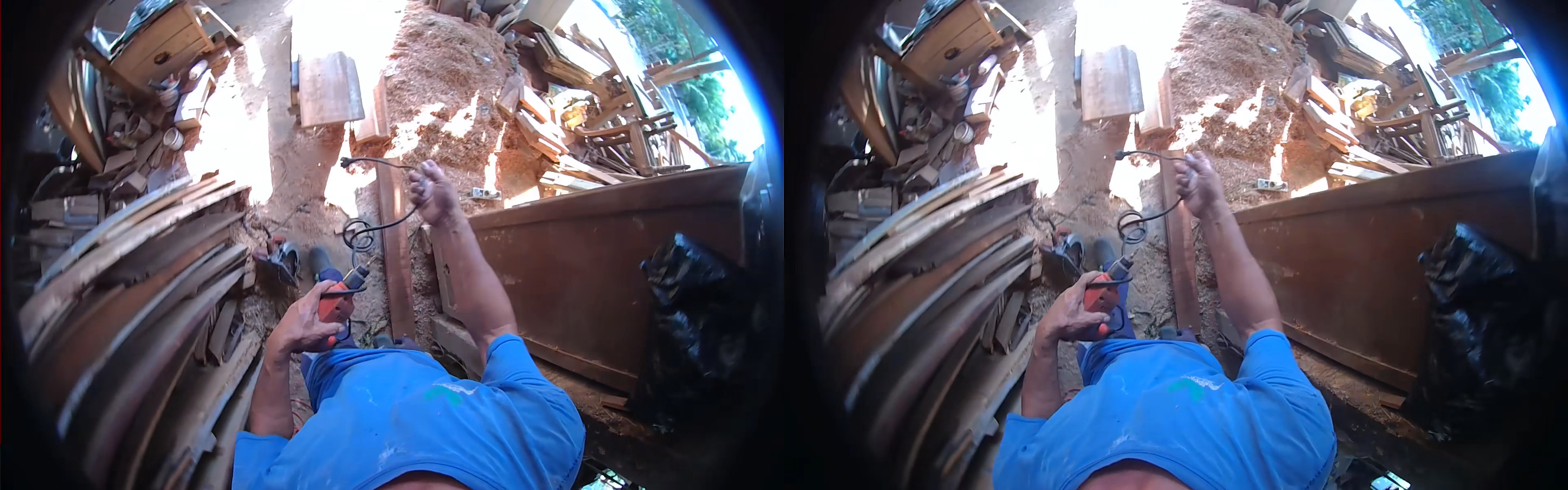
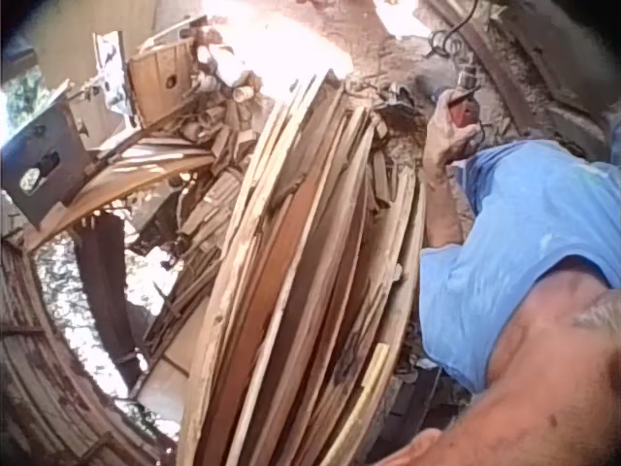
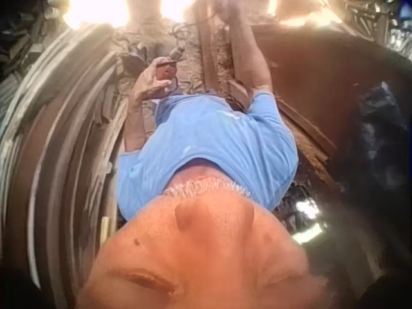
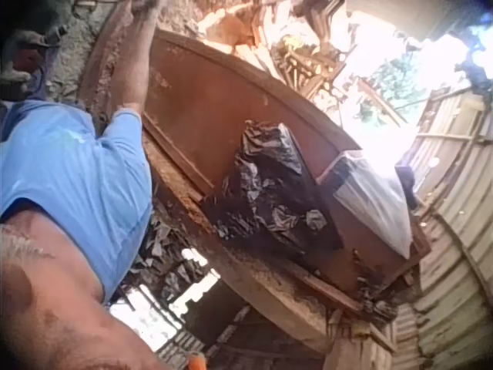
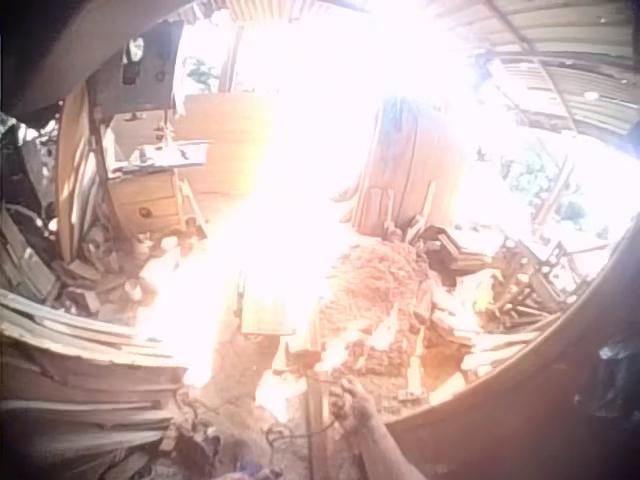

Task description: The person measures and marks a curved wooden plank before sawing along the lines and drilling holes into another wooden piece.

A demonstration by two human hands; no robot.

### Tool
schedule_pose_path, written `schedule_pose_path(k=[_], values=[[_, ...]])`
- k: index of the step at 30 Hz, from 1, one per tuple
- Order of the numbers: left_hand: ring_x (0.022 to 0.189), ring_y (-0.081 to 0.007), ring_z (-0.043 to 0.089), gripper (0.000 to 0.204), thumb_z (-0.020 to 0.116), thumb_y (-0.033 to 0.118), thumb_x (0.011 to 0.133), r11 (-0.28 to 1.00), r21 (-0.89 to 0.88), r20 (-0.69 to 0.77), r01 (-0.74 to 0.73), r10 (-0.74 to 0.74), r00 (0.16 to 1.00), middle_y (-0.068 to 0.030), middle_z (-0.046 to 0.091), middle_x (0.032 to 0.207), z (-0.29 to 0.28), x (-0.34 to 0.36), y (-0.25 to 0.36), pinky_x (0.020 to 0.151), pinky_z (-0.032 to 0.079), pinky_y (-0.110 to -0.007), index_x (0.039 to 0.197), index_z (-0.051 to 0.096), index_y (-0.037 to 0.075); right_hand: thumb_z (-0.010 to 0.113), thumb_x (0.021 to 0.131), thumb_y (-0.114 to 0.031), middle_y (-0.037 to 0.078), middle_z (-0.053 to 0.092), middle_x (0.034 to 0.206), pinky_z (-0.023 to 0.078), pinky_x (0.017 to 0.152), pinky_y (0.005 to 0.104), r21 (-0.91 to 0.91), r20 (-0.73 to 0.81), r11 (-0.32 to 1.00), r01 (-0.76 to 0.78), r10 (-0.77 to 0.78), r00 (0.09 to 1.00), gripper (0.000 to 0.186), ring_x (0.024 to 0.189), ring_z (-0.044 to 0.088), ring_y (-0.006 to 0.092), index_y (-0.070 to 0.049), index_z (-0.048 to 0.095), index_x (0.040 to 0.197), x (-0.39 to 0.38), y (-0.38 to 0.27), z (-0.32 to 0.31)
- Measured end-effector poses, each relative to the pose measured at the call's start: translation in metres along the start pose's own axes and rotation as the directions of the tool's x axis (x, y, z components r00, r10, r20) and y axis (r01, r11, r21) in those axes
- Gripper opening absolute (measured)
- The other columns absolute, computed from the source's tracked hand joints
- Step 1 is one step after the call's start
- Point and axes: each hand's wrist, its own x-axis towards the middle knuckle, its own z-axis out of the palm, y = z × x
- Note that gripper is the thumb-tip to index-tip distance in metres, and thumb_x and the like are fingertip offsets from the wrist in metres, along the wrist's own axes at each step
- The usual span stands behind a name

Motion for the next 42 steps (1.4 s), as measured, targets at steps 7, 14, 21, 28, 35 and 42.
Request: schedule_pose_path(k=[7,14,21,28,35,42], values=[[0.105,-0.0405,0.060,0.079,0.083,0.020,0.065,0.888,0.451,-0.156,0.084,-0.014,0.988,-0.0188,0.060,0.112,-0.141,0.022,-0.039,0.088,0.050,-0.047,0.133,0.045,0.008,0.053,0.097,-0.016,0.000,0.049,0.063,0.025,0.035,0.0182,-0.383,-0.340,0.901,0.203,-0.342,0.876,0.014,0.046,0.040,0.0057,-0.006,0.051,0.087,0.067,-0.295,0.015],[0.112,-0.0432,0.058,0.085,0.081,0.024,0.060,0.826,0.437,-0.055,0.357,-0.372,0.927,-0.0239,0.059,0.121,-0.172,0.036,-0.172,0.093,0.049,-0.048,0.133,0.041,0.006,0.047,0.100,-0.011,0.003,0.048,0.064,0.028,0.036,0.0188,-0.611,-0.367,0.684,0.399,-0.691,0.623,0.018,0.047,0.039,0.0071,0.001,0.054,0.088,-0.050,-0.600,0.028],[0.112,-0.0432,0.060,0.082,0.082,0.034,0.062,0.610,0.486,0.007,0.626,-0.719,0.695,-0.0276,0.062,0.118,-0.160,0.036,-0.254,0.094,0.049,-0.049,0.127,0.042,0.005,0.055,0.089,-0.035,0.017,0.071,0.090,0.054,0.081,0.0448,-0.316,0.262,-0.175,-0.933,-0.961,0.092,0.037,0.092,0.069,0.0347,-0.001,0.068,0.098,-0.135,-0.722,0.013],[0.113,-0.0419,0.060,0.060,0.067,0.046,0.080,0.427,0.731,0.124,0.532,-0.850,0.512,-0.0245,0.063,0.121,-0.155,0.127,-0.158,0.095,0.047,-0.050,0.122,0.049,0.006,0.054,0.088,-0.014,0.024,0.062,0.102,0.049,0.076,0.0410,-0.344,0.249,-0.242,-0.907,-0.955,0.161,0.034,0.081,0.063,0.0325,-0.005,0.051,0.121,-0.019,-0.763,-0.173],[0.107,-0.0423,0.063,0.055,0.054,0.054,0.088,0.815,0.291,0.413,0.501,-0.580,0.703,-0.0255,0.065,0.113,-0.174,0.237,-0.016,0.090,0.048,-0.050,0.120,0.051,0.008,0.050,0.086,0.000,0.027,0.061,0.121,0.059,0.067,0.0389,-0.947,-0.239,0.320,-0.002,-0.700,0.673,0.072,0.069,0.070,0.0330,-0.013,0.027,0.152,0.285,-0.617,-0.274],[0.093,-0.0369,0.068,0.042,0.060,0.042,0.088,0.346,0.888,0.234,0.304,-0.907,0.350,-0.0189,0.069,0.099,-0.149,0.446,0.127,0.078,0.052,-0.046,0.113,0.054,0.009,0.051,0.081,-0.005,0.024,0.066,0.113,0.049,0.091,0.0452,-0.901,-0.433,0.345,-0.264,-0.663,0.611,0.064,0.100,0.065,0.0415,-0.019,0.046,0.144,0.384,-0.335,-0.489]])
